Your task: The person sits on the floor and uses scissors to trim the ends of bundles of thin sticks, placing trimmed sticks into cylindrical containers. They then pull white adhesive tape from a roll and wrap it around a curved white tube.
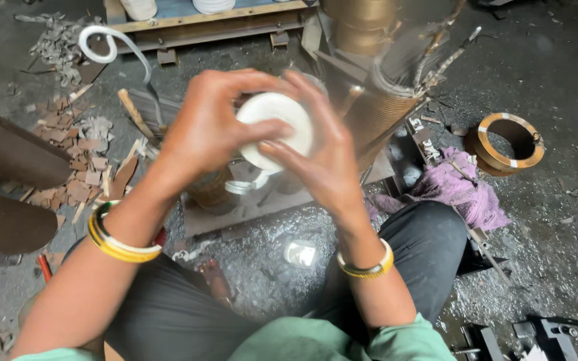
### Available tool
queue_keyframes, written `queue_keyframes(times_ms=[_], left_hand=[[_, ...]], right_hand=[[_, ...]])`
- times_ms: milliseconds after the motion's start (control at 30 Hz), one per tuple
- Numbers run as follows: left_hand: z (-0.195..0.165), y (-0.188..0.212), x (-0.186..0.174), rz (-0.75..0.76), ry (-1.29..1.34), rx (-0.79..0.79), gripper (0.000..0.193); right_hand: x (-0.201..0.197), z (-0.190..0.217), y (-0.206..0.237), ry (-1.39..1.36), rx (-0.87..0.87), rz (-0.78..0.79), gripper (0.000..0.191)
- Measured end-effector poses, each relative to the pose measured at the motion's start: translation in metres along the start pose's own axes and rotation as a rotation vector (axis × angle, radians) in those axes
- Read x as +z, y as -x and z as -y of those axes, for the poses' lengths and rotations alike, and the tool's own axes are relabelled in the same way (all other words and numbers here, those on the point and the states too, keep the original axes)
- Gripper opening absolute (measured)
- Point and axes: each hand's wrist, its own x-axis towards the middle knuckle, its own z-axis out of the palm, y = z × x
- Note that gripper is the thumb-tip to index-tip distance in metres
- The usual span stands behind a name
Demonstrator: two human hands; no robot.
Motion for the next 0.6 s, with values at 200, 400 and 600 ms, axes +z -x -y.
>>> queue_keyframes(times_ms=[200, 400, 600], left_hand=[[0.032, 0.04, 0.015, -0.09, 0.643, -0.071, 0.044], [0.057, 0.111, 0.04, 0.337, 1.073, -0.524, 0.064], [0.091, 0.087, 0.023, -0.011, 1.004, -0.495, 0.04]], right_hand=[[0.019, -0.021, 0.106, -0.034, 0.169, -0.294, 0.066], [0.093, -0.055, 0.172, -0.039, -0.087, -0.344, 0.054], [0.058, -0.035, 0.117, 0.196, -0.129, -0.234, 0.035]])
